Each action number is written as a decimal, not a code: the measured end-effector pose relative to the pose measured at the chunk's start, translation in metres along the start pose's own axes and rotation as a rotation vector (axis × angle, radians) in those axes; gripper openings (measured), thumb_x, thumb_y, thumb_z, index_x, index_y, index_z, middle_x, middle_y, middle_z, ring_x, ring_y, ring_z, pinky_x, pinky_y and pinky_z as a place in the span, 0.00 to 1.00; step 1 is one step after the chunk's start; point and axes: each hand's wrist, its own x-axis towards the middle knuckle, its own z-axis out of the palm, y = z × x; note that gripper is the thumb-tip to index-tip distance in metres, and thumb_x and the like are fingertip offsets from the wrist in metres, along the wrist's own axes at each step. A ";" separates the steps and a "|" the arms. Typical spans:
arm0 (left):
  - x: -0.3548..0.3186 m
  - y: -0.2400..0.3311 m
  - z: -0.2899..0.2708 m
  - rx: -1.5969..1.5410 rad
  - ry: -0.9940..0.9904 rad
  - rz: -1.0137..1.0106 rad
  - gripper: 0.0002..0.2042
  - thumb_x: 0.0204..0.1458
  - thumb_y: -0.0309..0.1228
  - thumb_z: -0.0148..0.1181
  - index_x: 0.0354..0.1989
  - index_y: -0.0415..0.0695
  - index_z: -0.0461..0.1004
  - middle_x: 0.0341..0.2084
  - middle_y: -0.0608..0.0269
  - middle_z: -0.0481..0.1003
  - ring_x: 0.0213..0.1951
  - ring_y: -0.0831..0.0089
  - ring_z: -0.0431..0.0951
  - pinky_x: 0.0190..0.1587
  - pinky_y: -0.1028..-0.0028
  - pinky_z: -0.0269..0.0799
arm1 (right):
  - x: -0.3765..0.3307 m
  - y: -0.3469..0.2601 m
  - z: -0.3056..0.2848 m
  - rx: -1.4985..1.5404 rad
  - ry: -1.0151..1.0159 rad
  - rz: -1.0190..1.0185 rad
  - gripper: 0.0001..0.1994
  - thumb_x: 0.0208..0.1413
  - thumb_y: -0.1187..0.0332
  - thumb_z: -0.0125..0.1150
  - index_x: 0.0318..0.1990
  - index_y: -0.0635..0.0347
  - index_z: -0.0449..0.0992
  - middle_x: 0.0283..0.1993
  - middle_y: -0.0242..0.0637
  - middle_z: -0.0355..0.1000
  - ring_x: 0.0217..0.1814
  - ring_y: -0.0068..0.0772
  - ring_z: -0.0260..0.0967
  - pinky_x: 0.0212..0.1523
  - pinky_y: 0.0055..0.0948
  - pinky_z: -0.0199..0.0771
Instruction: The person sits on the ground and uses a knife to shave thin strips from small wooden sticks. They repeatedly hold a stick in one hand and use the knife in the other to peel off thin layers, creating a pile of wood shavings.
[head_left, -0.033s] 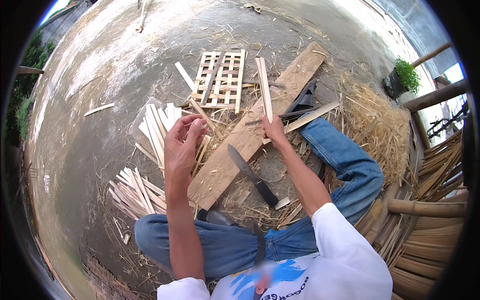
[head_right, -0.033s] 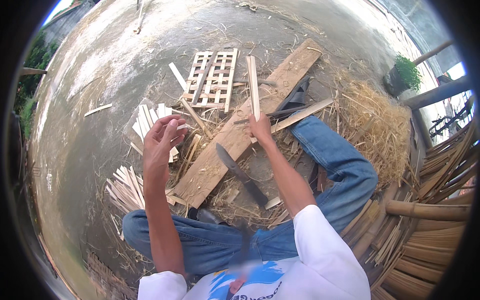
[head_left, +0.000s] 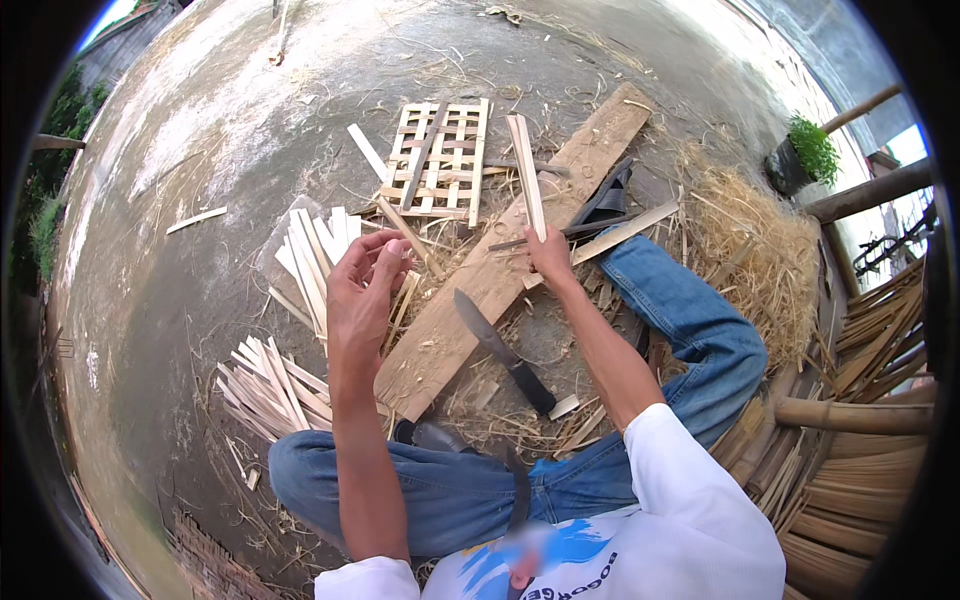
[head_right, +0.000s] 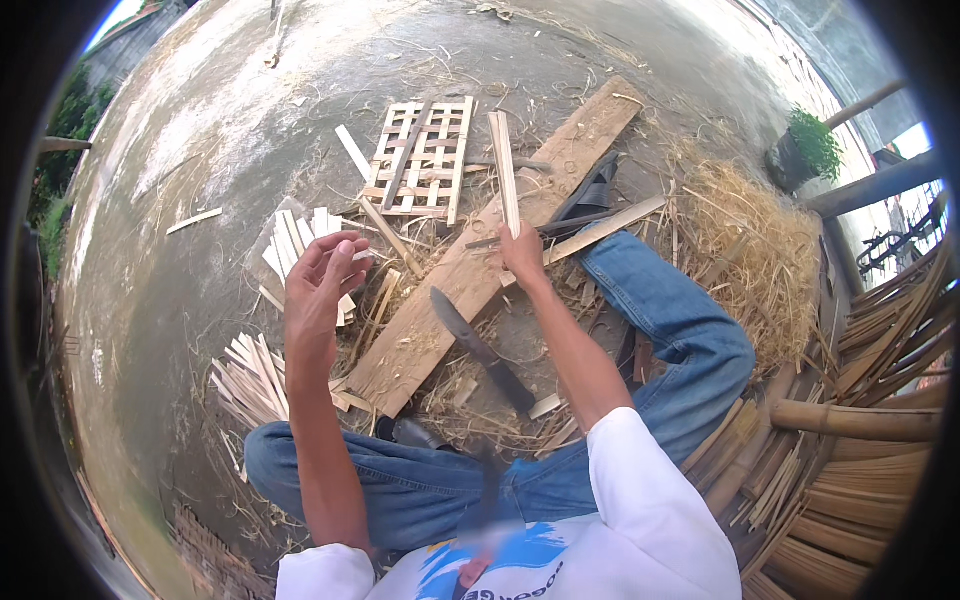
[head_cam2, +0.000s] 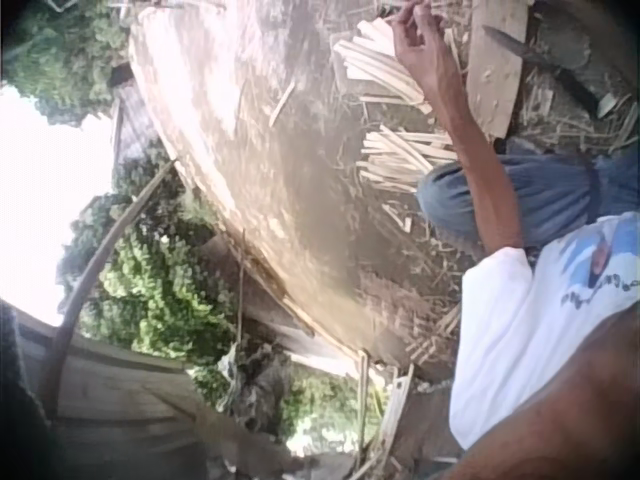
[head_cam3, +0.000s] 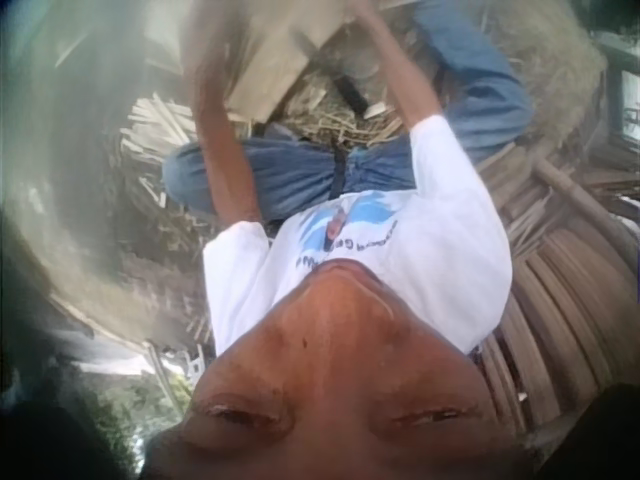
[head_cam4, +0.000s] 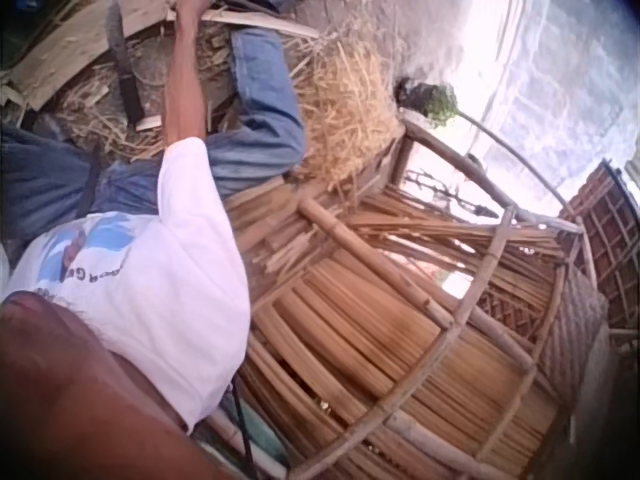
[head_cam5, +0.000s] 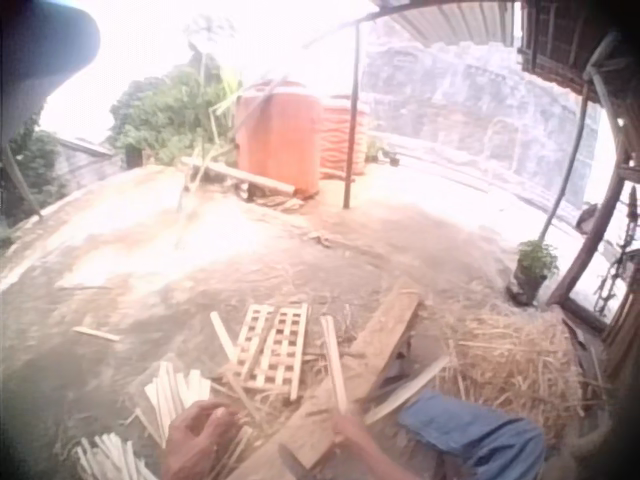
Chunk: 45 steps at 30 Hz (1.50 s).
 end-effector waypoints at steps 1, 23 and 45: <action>0.002 0.003 0.002 0.020 -0.009 0.015 0.20 0.64 0.43 0.61 0.54 0.40 0.76 0.48 0.56 0.80 0.49 0.70 0.79 0.58 0.68 0.72 | 0.016 0.005 -0.001 -0.051 0.038 -0.018 0.18 0.70 0.55 0.54 0.47 0.64 0.67 0.24 0.32 0.68 0.17 0.24 0.65 0.16 0.29 0.69; 0.004 -0.011 0.010 0.842 -0.268 0.154 0.20 0.63 0.39 0.61 0.59 0.41 0.75 0.49 0.50 0.79 0.48 0.54 0.80 0.53 0.61 0.74 | 0.099 -0.052 0.081 -0.013 -0.221 0.082 0.22 0.69 0.55 0.52 0.41 0.73 0.69 0.24 0.42 0.72 0.17 0.32 0.72 0.16 0.34 0.72; -0.003 -0.022 -0.007 0.992 -0.385 0.113 0.22 0.65 0.42 0.57 0.62 0.44 0.72 0.56 0.49 0.76 0.58 0.49 0.74 0.61 0.59 0.68 | -0.023 -0.030 0.053 -0.048 0.238 -0.247 0.17 0.61 0.60 0.62 0.45 0.69 0.78 0.44 0.48 0.78 0.45 0.38 0.78 0.46 0.35 0.77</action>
